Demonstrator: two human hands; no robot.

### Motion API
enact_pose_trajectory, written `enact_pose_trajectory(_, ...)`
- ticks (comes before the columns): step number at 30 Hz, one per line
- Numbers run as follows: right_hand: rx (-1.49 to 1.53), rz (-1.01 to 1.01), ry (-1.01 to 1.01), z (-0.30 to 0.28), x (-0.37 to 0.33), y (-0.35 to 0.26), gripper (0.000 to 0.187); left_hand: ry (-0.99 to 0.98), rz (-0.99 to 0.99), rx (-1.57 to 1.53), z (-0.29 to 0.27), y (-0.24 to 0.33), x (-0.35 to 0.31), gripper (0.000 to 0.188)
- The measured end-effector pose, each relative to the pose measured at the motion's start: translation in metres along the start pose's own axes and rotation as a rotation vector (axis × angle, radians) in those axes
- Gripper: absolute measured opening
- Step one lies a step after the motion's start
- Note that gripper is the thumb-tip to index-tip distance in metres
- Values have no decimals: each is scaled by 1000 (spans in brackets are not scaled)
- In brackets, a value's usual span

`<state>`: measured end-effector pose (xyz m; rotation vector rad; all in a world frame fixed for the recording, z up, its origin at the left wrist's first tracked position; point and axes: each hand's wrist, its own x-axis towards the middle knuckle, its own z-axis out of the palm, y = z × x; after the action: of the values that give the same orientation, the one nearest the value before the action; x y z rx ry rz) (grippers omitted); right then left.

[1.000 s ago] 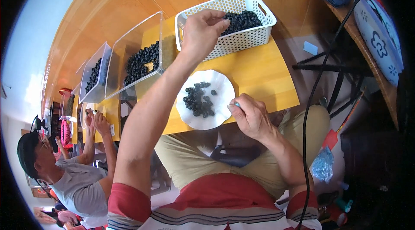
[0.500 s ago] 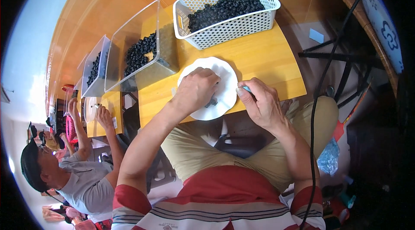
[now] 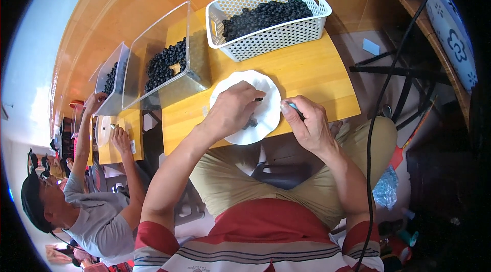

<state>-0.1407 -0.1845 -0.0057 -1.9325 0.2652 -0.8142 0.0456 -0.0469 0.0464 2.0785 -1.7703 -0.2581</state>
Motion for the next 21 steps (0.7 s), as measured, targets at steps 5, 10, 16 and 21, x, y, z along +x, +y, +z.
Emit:
enact_pose_trajectory(5, 40, 12, 2, -1, 1, -4, 33, 125, -328, -924, 11, -3, -18, 14)
enact_pose_trajectory(10, 40, -55, -69, -1, -1, -9, 33, 245, -448, -1551, 11, 0, -36, 15)
enact_pose_trajectory(16, 59, -143, -97, 7, -4, -9, 31, 343, -498, -1886, 26, 14, -54, 17)
enact_pose_trajectory(21, 97, -235, -52, 15, -4, -9, 28, 285, -473, -1969, 33, 24, -58, 18)
